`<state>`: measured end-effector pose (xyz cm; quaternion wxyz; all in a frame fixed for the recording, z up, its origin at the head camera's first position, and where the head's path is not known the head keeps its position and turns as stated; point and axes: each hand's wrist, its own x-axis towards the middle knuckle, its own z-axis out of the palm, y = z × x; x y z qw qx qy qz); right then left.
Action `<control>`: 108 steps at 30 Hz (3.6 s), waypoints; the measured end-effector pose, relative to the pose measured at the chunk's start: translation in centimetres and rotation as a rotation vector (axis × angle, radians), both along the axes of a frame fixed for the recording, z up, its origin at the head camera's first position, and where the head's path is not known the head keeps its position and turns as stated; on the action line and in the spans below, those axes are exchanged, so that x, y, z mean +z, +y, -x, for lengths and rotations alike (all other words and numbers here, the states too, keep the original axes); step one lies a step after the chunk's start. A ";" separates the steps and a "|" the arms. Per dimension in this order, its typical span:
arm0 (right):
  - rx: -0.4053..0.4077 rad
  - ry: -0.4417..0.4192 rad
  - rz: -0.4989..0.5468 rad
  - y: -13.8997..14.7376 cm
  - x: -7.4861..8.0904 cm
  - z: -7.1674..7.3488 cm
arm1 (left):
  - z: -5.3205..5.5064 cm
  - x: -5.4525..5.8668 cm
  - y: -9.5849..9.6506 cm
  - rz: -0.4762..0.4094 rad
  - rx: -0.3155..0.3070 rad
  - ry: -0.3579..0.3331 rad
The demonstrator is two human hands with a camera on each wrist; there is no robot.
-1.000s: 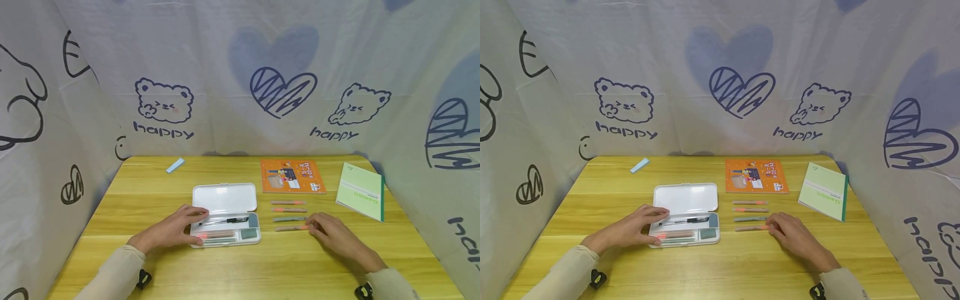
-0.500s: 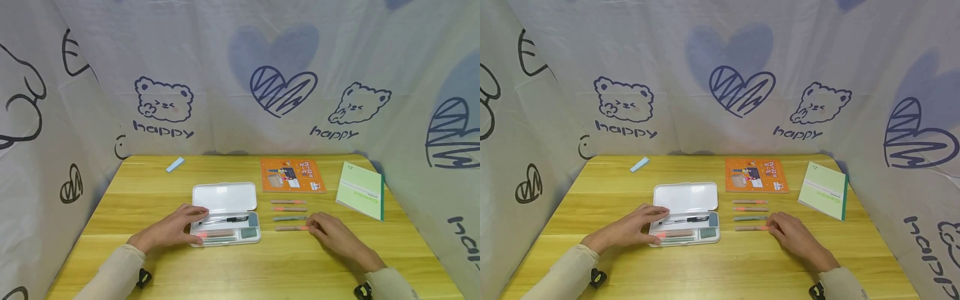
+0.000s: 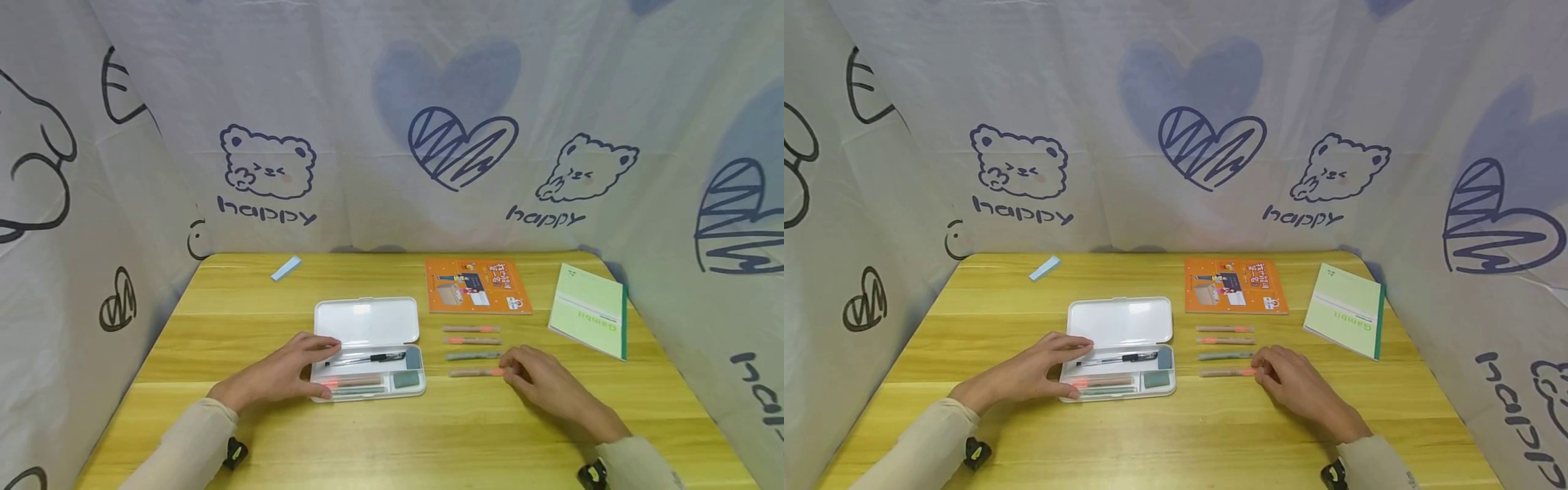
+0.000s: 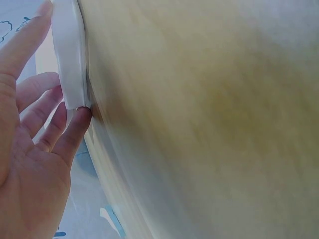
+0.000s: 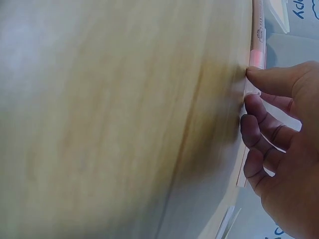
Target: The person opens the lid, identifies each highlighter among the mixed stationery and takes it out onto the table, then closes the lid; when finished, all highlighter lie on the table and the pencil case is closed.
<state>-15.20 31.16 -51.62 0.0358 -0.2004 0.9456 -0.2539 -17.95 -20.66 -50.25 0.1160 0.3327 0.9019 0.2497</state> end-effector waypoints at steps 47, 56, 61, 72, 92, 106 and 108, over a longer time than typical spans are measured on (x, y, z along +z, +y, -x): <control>0.352 0.270 -0.177 -21.0 1.3 0.8 | 0.2 -0.2 0.0 0.002 -0.012 -0.001; 0.368 0.376 -0.206 -21.5 1.5 0.7 | 0.1 -0.3 -0.2 -0.003 -0.007 0.005; 0.359 0.398 -0.282 -22.2 1.6 0.6 | 0.2 -0.3 -0.2 -0.004 -0.014 0.014; 0.340 0.509 -0.601 -23.3 2.9 -1.0 | 0.4 -0.4 -0.2 -0.017 -0.020 0.019; 0.169 0.241 -0.163 -23.1 2.8 -0.9 | 0.2 -0.2 -0.3 -0.011 -0.026 0.025; 0.085 0.377 -0.098 -17.6 3.4 0.7 | 0.1 -0.4 -0.3 -0.017 -0.023 0.002; 0.075 0.382 -0.081 -15.7 3.4 0.9 | 0.1 -0.3 -0.3 -0.016 -0.025 0.006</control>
